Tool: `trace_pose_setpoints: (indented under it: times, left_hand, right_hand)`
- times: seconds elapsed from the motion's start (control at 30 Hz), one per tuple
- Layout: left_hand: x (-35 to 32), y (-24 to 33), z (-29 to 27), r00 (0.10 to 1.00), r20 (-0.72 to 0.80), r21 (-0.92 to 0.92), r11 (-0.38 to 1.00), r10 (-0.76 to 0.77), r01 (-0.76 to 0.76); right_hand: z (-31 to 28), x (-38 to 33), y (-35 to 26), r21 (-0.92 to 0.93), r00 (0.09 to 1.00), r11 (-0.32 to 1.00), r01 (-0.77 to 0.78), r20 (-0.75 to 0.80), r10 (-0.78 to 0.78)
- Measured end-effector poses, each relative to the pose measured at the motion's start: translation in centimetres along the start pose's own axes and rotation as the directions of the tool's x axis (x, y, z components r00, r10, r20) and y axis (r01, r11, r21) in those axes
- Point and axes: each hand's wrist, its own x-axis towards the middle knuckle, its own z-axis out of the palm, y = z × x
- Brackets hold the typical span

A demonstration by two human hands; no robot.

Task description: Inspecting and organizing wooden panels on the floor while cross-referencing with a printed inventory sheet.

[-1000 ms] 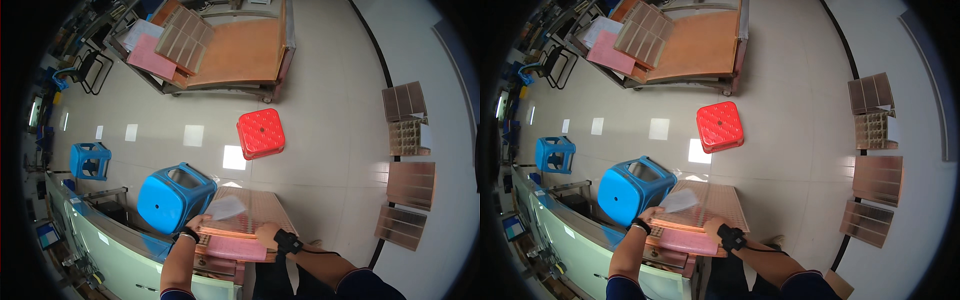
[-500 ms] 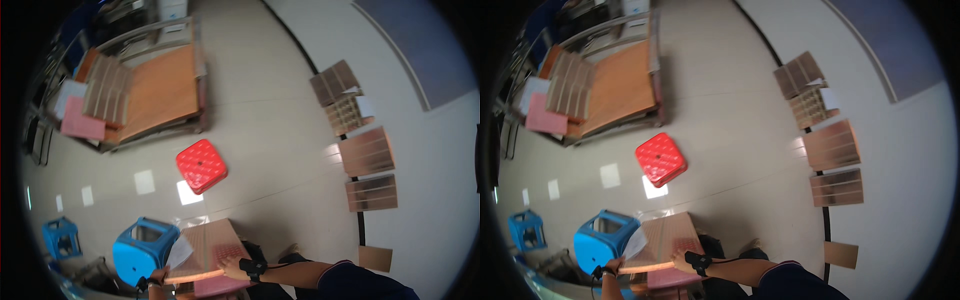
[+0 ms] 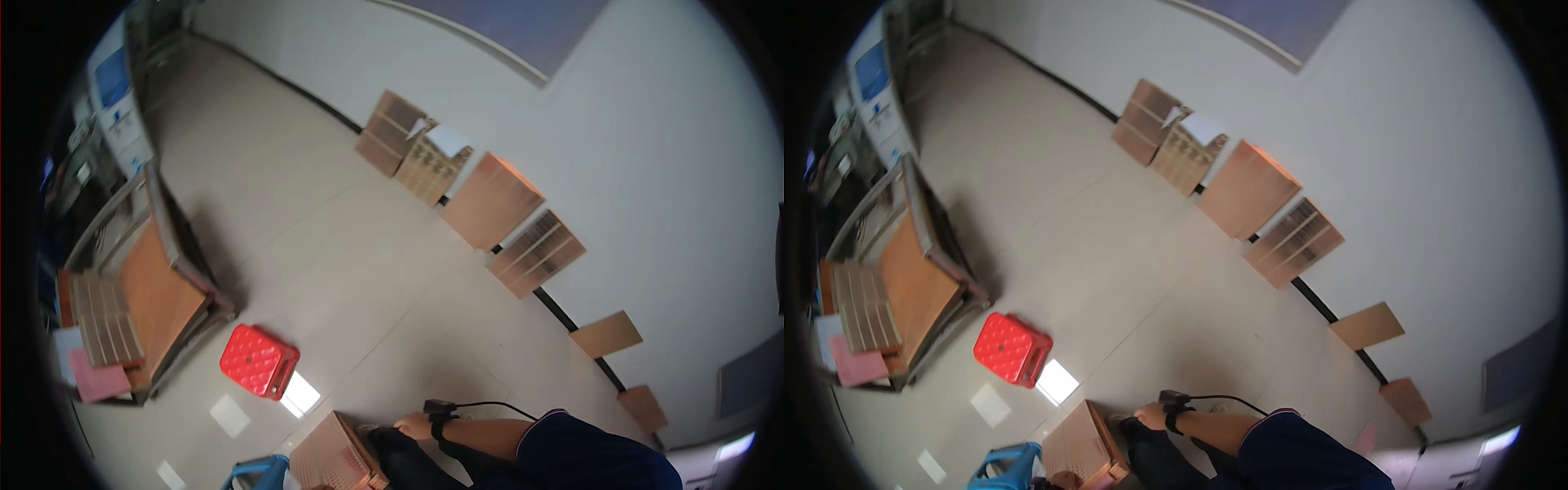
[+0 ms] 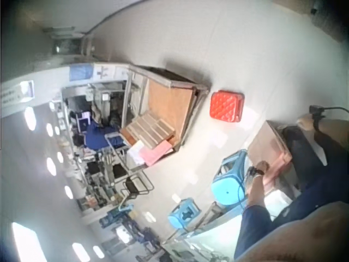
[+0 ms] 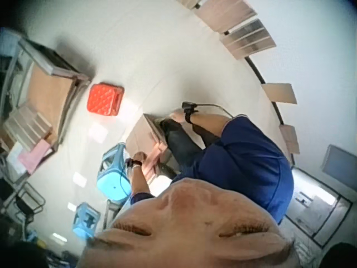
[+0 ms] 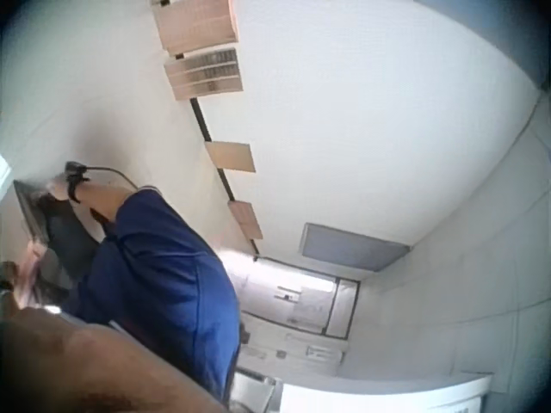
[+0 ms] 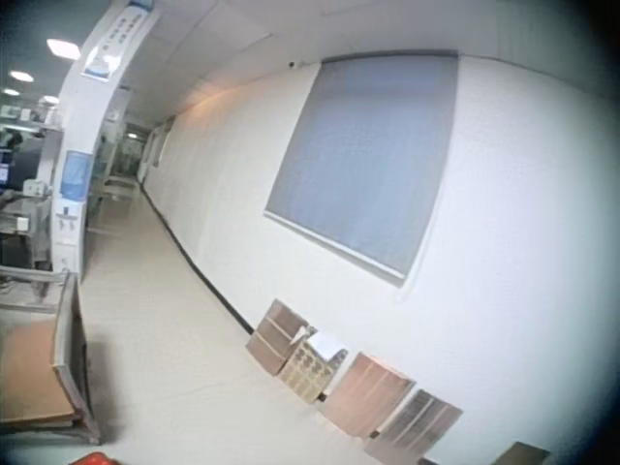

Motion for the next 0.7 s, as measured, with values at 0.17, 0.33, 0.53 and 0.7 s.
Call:
trace_pose_setpoints:
  times: [0.17,0.33,0.53,0.7]
  left_hand:
    - [-0.5,5.6,-6.1,0.982,0.126,0.313,0.945,-0.143,0.097]
    - [4.8,10.0,-7.5,0.943,-0.243,0.447,0.837,-0.226,0.316]
    - [13.2,39.1,-9.4,0.967,-0.249,-0.585,0.803,-0.046,-0.113]
    - [16.9,65.7,-1.5,0.842,0.384,-0.580,0.809,0.378,-0.098]
  right_hand:
    - [-2.5,-10.0,8.5,0.290,0.904,0.951,-0.110,-0.368,0.217]
    - [-1.4,-24.5,18.5,0.577,0.759,0.802,-0.153,-0.452,0.469]
    - [12.0,-41.7,34.0,0.932,0.561,0.302,-0.201,-0.143,0.815]
    - [27.0,-56.6,41.3,0.910,0.380,-0.272,0.313,0.143,0.914]
